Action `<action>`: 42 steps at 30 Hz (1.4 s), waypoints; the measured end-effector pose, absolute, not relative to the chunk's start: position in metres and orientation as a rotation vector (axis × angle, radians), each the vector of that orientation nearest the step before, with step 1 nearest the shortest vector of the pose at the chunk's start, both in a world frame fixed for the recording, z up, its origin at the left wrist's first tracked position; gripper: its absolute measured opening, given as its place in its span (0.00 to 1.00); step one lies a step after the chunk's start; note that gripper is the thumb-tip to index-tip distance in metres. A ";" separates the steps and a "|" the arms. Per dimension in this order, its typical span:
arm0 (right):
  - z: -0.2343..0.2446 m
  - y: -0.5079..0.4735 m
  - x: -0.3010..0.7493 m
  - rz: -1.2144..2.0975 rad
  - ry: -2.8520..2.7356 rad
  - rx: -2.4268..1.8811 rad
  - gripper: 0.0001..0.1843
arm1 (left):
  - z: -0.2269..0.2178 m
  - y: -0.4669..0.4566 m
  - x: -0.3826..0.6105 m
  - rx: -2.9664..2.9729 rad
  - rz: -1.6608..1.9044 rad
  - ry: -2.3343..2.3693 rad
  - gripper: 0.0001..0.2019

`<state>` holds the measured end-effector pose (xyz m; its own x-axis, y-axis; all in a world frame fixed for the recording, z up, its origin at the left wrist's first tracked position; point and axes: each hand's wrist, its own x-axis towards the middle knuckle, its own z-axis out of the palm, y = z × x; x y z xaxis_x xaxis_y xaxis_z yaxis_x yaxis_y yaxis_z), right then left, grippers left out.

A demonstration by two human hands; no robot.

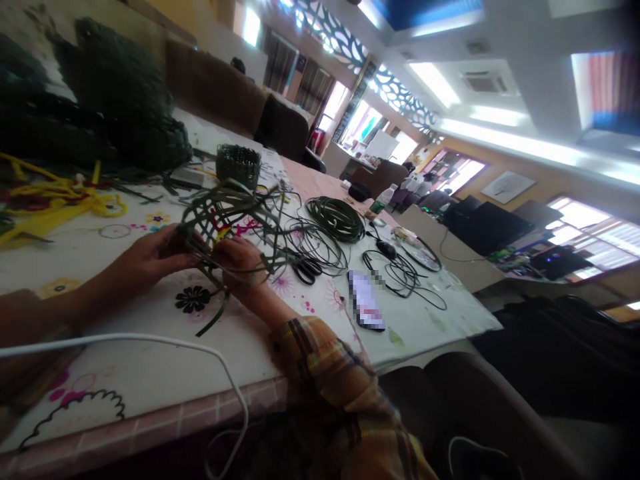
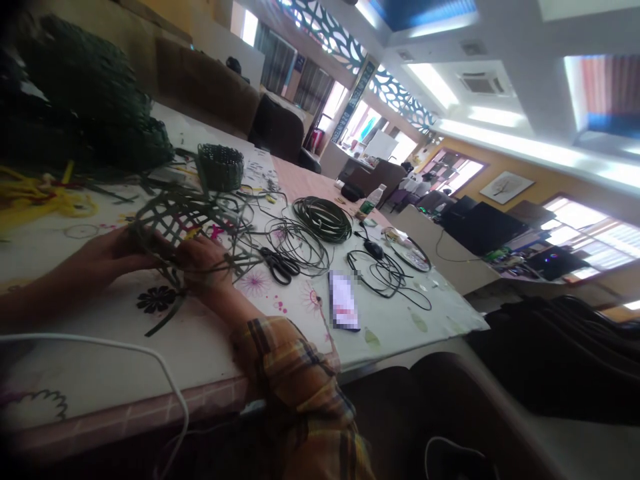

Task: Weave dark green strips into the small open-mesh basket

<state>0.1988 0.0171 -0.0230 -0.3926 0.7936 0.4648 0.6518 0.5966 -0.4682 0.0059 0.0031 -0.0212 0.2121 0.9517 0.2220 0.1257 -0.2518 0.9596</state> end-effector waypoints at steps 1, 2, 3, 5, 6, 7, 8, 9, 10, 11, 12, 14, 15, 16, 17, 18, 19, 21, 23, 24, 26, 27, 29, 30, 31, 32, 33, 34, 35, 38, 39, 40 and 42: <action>-0.023 0.016 0.198 0.332 -2.115 -1.178 0.09 | -0.022 0.004 0.005 1.611 1.144 1.026 0.24; -0.024 0.015 0.198 0.395 -2.076 -1.208 0.09 | -0.022 0.005 0.004 1.628 1.136 1.013 0.24; -0.024 0.014 0.197 0.461 -2.039 -1.227 0.08 | -0.022 0.005 0.004 1.634 1.130 1.006 0.24; -0.027 0.015 0.197 0.589 -1.969 -1.231 0.07 | -0.022 0.005 0.003 1.617 1.110 1.003 0.24; -0.029 0.017 0.198 0.642 -1.940 -1.229 0.07 | -0.023 0.005 0.004 1.610 1.097 1.007 0.23; -0.030 0.019 0.199 0.687 -1.921 -1.229 0.07 | -0.023 0.005 0.004 1.609 1.081 1.012 0.23; -0.031 0.022 0.200 0.726 -1.915 -1.226 0.07 | -0.024 0.005 0.004 1.611 1.072 1.013 0.23; -0.031 0.025 0.201 0.758 -1.919 -1.223 0.07 | -0.025 0.005 0.005 1.609 1.065 1.012 0.23; -0.030 0.027 0.202 0.780 -1.929 -1.216 0.07 | -0.026 0.006 0.005 1.601 1.057 1.011 0.23; -0.029 0.030 0.203 0.789 -1.935 -1.209 0.07 | -0.027 0.006 0.005 1.584 1.056 1.011 0.24; -0.027 0.031 0.204 0.785 -1.930 -1.203 0.08 | -0.029 0.006 0.005 1.565 1.058 1.011 0.24; -0.022 0.033 0.206 0.738 -1.931 -1.204 0.11 | -0.030 0.007 0.005 1.545 1.080 1.017 0.24; -0.021 0.033 0.207 0.699 -1.958 -1.203 0.13 | -0.030 0.007 0.005 1.548 1.090 1.025 0.23; -0.020 0.033 0.208 0.653 -2.013 -1.184 0.14 | -0.029 0.006 0.005 1.554 1.100 1.035 0.23; -0.020 0.034 0.209 0.603 -2.086 -1.147 0.14 | -0.028 0.006 0.005 1.555 1.108 1.046 0.23; -0.020 0.035 0.211 0.554 -2.169 -1.093 0.13 | -0.027 0.006 0.005 1.551 1.113 1.059 0.22; -0.021 0.036 0.212 0.513 -2.243 -1.036 0.12 | -0.026 0.006 0.006 1.544 1.119 1.070 0.22; -0.022 0.038 0.214 0.469 -2.338 -0.962 0.10 | -0.023 0.005 0.006 1.530 1.124 1.089 0.22; -0.023 0.039 0.214 0.467 -2.365 -0.977 0.09 | -0.021 0.004 0.007 1.517 1.122 1.096 0.22; -0.023 0.039 0.214 0.467 -2.358 -1.002 0.08 | -0.020 0.003 0.007 1.513 1.120 1.095 0.22; -0.022 0.037 0.212 0.455 -2.314 -1.059 0.07 | -0.018 0.002 0.007 1.498 1.114 1.081 0.21; -0.022 0.036 0.210 0.449 -2.280 -1.082 0.07 | -0.018 0.002 0.007 1.495 1.106 1.067 0.21; -0.022 0.033 0.206 0.442 -2.197 -1.120 0.06 | -0.017 0.002 0.006 1.503 1.085 1.039 0.20; -0.022 0.031 0.205 0.441 -2.156 -1.136 0.06 | -0.016 0.002 0.007 1.512 1.079 1.027 0.20; -0.023 0.030 0.203 0.441 -2.118 -1.147 0.07 | -0.016 0.002 0.007 1.526 1.077 1.018 0.20; -0.023 0.029 0.203 0.445 -2.092 -1.149 0.08 | -0.016 0.001 0.007 1.540 1.080 1.012 0.20; -0.023 0.028 0.202 0.451 -2.076 -1.143 0.08 | -0.015 0.001 0.008 1.548 1.091 1.011 0.21; -0.023 0.028 0.202 0.458 -2.070 -1.128 0.09 | -0.014 0.001 0.009 1.550 1.105 1.010 0.21; -0.023 0.027 0.203 0.461 -2.076 -1.103 0.09 | -0.014 0.001 0.010 1.546 1.117 1.012 0.21; -0.020 0.024 0.206 0.368 -2.132 -1.027 0.08 | -0.012 0.002 0.010 1.525 1.133 1.036 0.22; -0.018 0.023 0.207 0.302 -2.170 -1.009 0.07 | -0.012 0.003 0.010 1.522 1.133 1.043 0.22; -0.017 0.023 0.208 0.234 -2.216 -0.992 0.07 | -0.012 0.003 0.009 1.519 1.130 1.048 0.23; -0.017 0.024 0.209 0.155 -2.310 -0.952 0.08 | -0.013 0.004 0.007 1.509 1.136 1.048 0.24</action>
